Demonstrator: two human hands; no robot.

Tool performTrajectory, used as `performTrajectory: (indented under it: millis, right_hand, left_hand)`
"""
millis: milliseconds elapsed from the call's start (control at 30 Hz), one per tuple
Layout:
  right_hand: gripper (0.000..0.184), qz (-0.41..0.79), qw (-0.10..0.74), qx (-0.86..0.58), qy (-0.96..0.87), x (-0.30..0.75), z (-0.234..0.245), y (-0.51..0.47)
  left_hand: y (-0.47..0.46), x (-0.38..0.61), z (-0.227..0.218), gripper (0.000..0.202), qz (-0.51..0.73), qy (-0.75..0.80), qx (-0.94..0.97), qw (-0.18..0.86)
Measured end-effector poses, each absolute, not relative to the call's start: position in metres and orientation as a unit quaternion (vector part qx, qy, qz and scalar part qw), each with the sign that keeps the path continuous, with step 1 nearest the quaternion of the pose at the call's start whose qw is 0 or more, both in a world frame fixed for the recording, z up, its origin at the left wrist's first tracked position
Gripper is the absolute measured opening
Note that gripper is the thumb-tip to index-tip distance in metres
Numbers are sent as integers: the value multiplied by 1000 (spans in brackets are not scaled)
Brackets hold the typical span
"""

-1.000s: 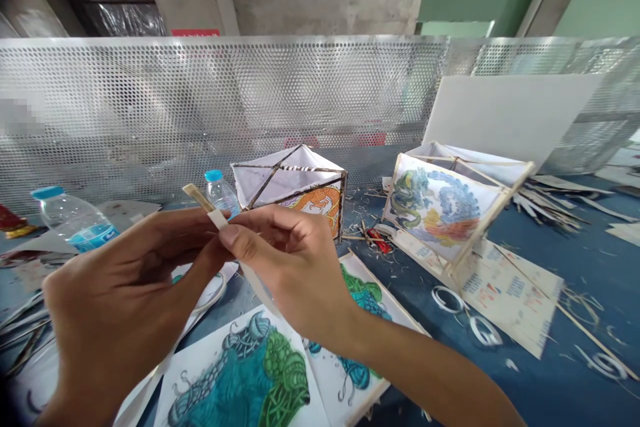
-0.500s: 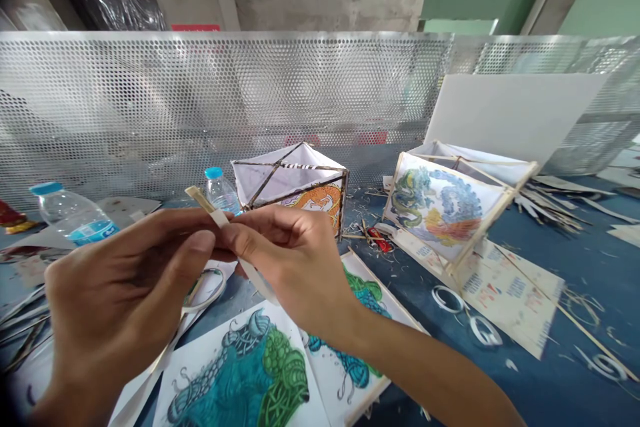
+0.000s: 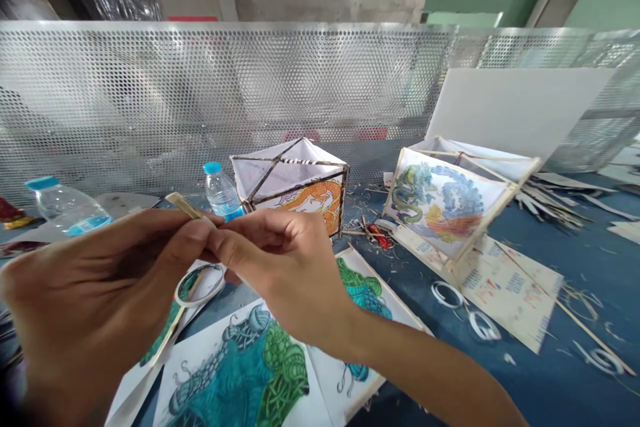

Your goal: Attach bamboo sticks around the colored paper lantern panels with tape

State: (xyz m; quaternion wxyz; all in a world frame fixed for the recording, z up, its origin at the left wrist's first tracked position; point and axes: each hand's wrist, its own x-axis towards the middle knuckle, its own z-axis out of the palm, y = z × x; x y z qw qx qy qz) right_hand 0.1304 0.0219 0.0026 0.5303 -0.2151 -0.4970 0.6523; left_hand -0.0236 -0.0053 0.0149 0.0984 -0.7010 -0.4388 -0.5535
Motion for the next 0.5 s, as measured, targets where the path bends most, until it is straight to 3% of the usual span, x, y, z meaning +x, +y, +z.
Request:
performTrajectory:
  millis: [133, 300, 500]
  right_hand:
    - [13, 706, 512, -172, -459, 124, 1, 17]
    - [53, 764, 463, -151, -423, 121, 0, 4]
    - [82, 745, 446, -156, -472, 116, -11, -14]
  left_hand:
    - [-3, -30, 17, 6, -548, -486, -666, 142]
    - [2, -39, 16, 3, -577, -473, -650, 144]
    - [5, -42, 18, 3, -610, -468, -633, 92]
